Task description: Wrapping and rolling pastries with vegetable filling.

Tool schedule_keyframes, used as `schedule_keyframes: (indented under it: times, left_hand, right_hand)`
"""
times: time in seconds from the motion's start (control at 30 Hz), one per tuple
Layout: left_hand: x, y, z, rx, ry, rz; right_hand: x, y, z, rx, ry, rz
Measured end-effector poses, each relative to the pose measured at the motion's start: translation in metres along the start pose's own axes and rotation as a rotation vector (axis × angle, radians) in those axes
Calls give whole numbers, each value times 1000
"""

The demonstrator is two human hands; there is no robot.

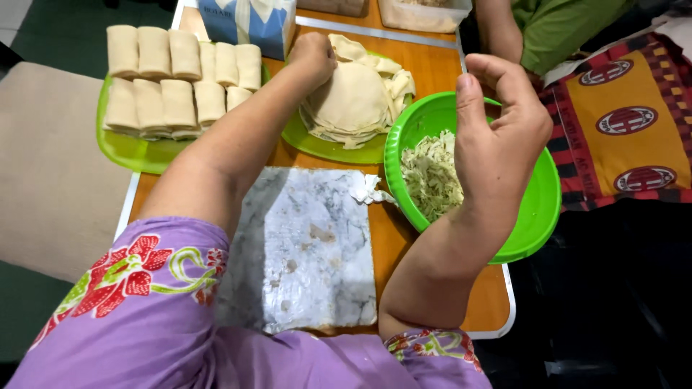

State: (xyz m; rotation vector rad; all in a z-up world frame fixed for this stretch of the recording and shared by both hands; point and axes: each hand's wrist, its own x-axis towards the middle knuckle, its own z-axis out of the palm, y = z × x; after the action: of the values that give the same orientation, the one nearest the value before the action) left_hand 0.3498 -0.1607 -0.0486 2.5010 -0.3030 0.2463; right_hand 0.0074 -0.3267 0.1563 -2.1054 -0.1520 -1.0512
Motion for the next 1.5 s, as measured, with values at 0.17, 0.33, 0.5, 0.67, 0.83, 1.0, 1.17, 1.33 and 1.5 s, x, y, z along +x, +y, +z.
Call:
schedule_keyframes:
  times: [0.17,0.33,0.5,0.67,0.83,1.0,1.17,1.33,1.5]
  left_hand:
    - [-17,15,-12,-52,-9,193]
    - [-11,33,9,-29,-27,561]
    - [-19,54,17,-101,-98,780]
    - [-21,63,10,86,-162,653]
    - [-15,63,4,110,-164,667]
    - [2,52,18,131,-96,696]
    - [16,40,20,175,-112,831]
    - [-1,46,-20,115,-281,812]
    - [-2,41,-27,101,-287,800]
  right_hand:
    - [-3,-7,-5,27,25,10]
    - [-3,-31,-17,91,91,73]
    - [-6,-37,-23,120,102,72]
    - [-9,-39,-26,139,103,94]
    - [-9,-35,-28,137,98,63]
    - [-8,-36,-27,129,72,58]
    - [-9,-35,-26,115,39,18]
    - [-11,-39,-25,108,27,-5]
    - [-16,-38,-26,21,-1,-127]
